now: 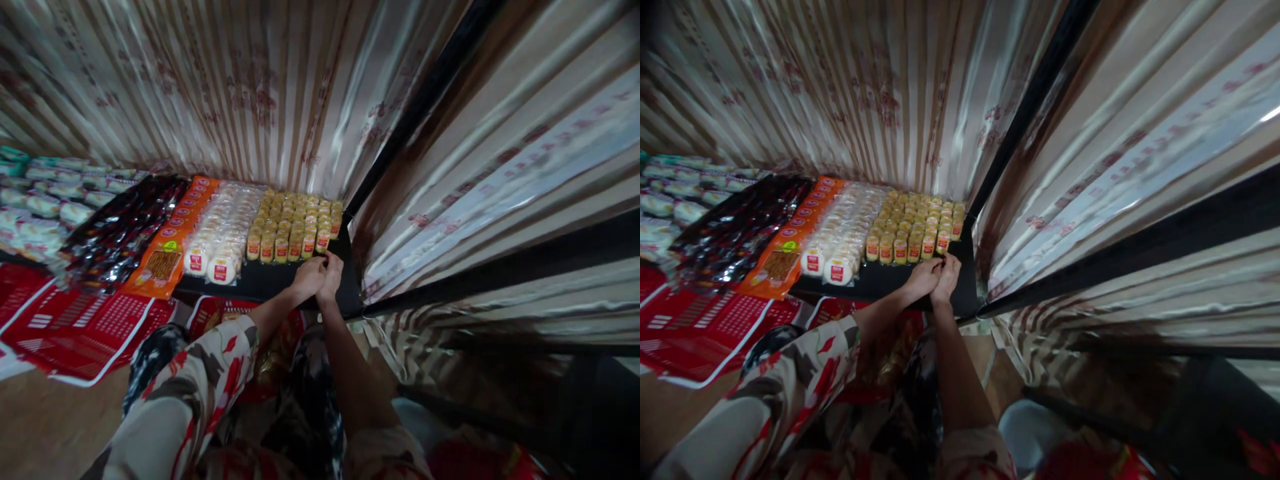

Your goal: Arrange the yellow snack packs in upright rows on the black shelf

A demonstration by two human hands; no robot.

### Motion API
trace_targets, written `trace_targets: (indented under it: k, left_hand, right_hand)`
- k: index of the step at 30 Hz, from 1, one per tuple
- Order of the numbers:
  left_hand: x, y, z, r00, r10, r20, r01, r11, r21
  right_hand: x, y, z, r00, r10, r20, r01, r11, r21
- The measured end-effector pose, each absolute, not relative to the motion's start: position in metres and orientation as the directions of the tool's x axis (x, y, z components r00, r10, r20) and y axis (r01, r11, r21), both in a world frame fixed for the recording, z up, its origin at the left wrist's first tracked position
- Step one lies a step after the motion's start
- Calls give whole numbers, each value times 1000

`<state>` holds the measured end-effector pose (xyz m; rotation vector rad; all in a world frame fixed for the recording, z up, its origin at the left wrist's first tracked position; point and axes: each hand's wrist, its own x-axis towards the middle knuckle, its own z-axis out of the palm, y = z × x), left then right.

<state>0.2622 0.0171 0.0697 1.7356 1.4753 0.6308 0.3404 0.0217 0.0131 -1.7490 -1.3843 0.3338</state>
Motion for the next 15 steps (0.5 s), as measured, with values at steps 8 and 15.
trace_targets:
  k: [8,15]
  left_hand:
    - [219,-37,55,167,986,-28,688,-96,720]
    - [172,-97,22,51,998,26,645,-53,762]
  right_hand:
    - [302,-47,17,222,928,300,660,84,-746]
    - [264,-104,-9,87,958,273,610,165,-775]
